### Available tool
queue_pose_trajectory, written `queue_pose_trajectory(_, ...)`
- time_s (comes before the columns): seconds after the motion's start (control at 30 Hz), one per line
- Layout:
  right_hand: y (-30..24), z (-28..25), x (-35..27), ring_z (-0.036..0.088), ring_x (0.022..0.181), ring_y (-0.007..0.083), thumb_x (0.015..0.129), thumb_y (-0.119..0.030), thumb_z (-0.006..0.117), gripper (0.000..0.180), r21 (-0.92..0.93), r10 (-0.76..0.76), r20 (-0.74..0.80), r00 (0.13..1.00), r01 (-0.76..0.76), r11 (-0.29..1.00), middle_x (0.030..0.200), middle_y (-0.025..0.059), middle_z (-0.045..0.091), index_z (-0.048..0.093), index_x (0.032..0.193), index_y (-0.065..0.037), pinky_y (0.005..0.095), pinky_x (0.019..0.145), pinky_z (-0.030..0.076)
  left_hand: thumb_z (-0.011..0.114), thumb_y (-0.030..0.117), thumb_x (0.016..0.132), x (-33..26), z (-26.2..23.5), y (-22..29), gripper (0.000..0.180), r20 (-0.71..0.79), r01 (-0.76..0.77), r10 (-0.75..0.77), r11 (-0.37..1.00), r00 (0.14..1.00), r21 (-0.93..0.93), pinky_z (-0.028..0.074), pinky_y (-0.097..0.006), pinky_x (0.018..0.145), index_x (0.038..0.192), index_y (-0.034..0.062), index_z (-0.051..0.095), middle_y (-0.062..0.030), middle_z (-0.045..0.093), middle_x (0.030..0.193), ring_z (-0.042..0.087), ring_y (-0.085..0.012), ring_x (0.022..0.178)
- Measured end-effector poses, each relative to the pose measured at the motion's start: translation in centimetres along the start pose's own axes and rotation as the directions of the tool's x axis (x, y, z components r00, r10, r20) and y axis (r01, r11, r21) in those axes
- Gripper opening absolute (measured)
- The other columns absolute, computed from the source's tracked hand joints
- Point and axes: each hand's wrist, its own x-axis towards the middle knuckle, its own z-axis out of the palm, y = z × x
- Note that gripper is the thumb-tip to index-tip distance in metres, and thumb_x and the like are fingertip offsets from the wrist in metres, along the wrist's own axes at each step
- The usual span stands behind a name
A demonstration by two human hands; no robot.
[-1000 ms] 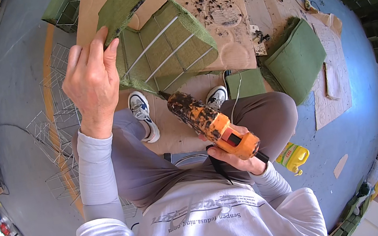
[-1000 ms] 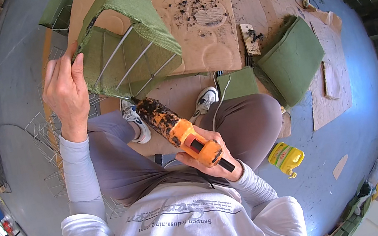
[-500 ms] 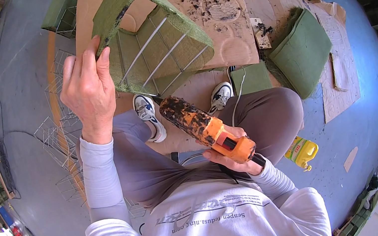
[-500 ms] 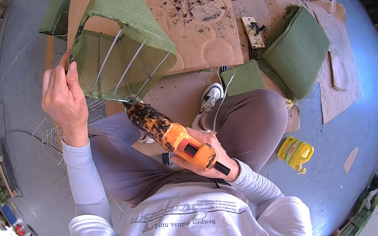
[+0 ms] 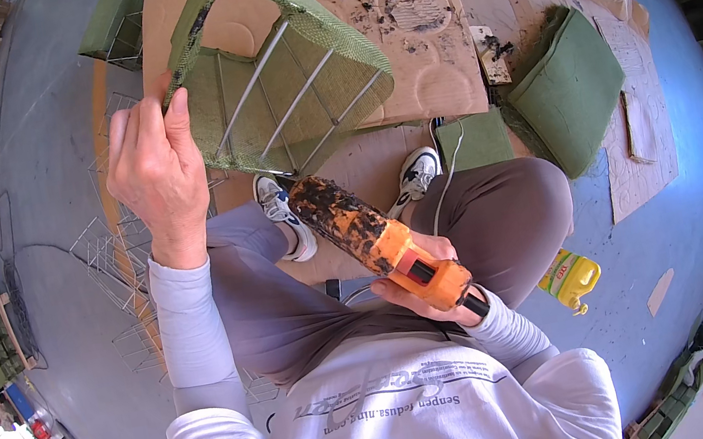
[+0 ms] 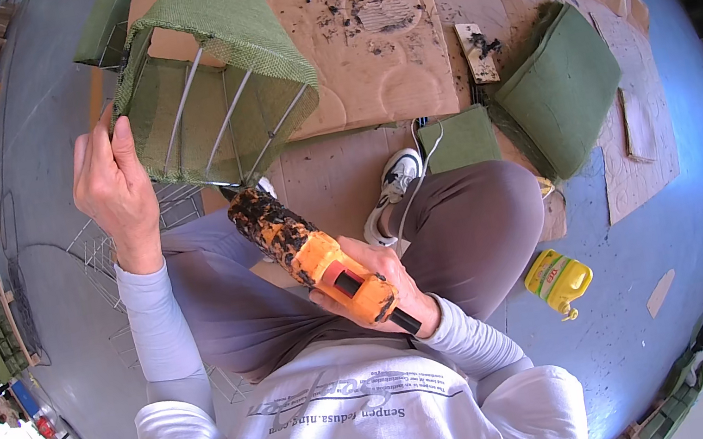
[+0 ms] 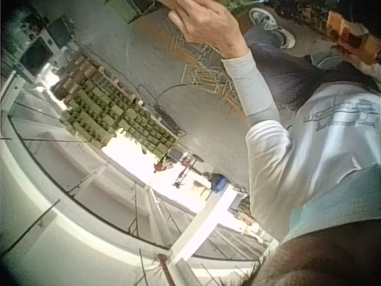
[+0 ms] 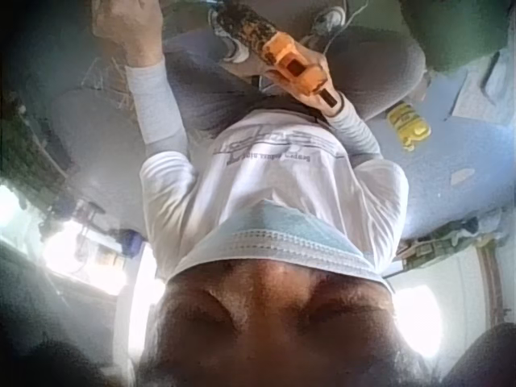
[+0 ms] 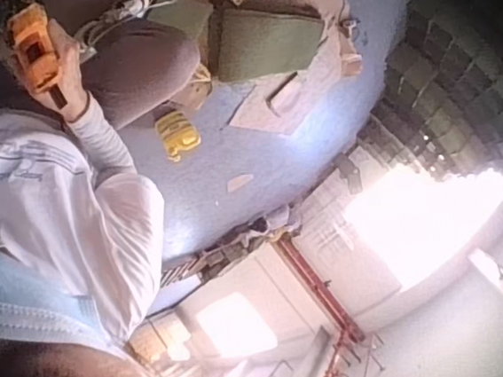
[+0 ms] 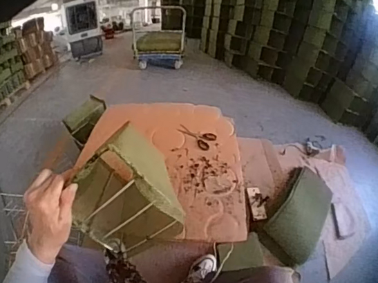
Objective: Applying foam panels to a wire frame structure using a hot glue gun.
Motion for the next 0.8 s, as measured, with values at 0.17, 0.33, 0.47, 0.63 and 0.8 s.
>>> queue_pose_trajectory(0.17,-1.0,0.4,1.0,0.061,0.071,0.027,0.078,-0.021,0.08,0.031,-0.039,-0.141,-0.061,0.988,0.139,0.99,0.084,0.0056,0.062,0.064,0.1,-0.007,0.0348,0.063,0.048,0.063,0.025,0.098,0.0,0.0,0.0,0.021,-0.007,0.004,-0.004,1.0,1.0,0.003,0.044,-0.032,0.052,0.101,0.0065,0.073,-0.0007,0.065,0.072,0.056,-0.0165,0.064)
queue_pose_trajectory(0.33,-1.1,0.9,1.2,0.061,0.071,0.0285,0.077,-0.023,0.08,0.031,-0.042,-0.127,-0.118,0.985,0.123,0.992,0.083,0.007,0.063,0.064,0.099,-0.007,0.0364,0.061,0.049,0.063,0.026,0.098,0.4,0.0,0.3,0.022,-0.024,-0.009,0.008,1.0,1.0,-0.005,0.043,-0.032,0.051,0.098,0.0058,0.072,-0.0017,0.063,0.069,0.055,-0.0172,0.062)
queue_pose_trajectory(0.47,-0.7,1.5,1.3,0.061,0.07,0.0284,0.079,-0.026,0.079,0.032,-0.035,-0.146,-0.096,0.985,0.143,0.989,0.083,0.0058,0.062,0.064,0.1,-0.009,0.0372,0.062,0.047,0.064,0.027,0.098,-0.1,0.0,-0.2,0.023,0.003,0.023,-0.023,1.0,1.0,0.014,0.042,-0.033,0.05,0.093,0.005,0.072,-0.003,0.061,0.066,0.055,-0.0175,0.061)
queue_pose_trajectory(0.63,-0.5,1.9,0.5,0.058,0.073,0.0266,0.081,-0.033,0.077,0.033,-0.085,-0.105,-0.136,0.985,0.093,0.992,0.082,0.0025,0.059,0.064,0.104,-0.012,0.0389,0.064,0.043,0.059,0.023,0.101,0.1,-0.2,0.2,0.029,-0.002,0.042,-0.042,0.999,0.999,-0.018,0.037,-0.039,0.053,0.086,-0.0013,0.063,-0.0102,0.051,0.064,0.05,-0.0258,0.059)
queue_pose_trajectory(0.8,-1.3,0.6,0.7,0.067,0.075,0.0304,0.077,-0.01,0.08,0.041,-0.102,-0.203,-0.089,0.975,0.194,0.976,0.092,0.0107,0.065,0.063,0.114,-0.003,0.0347,0.068,0.053,0.059,0.024,0.101,0.2,-0.1,0.1,0.033,-0.01,0.054,-0.054,0.998,0.998,-0.029,0.036,-0.04,0.053,0.08,-0.0016,0.059,-0.0101,0.048,0.063,0.048,-0.0261,0.058)
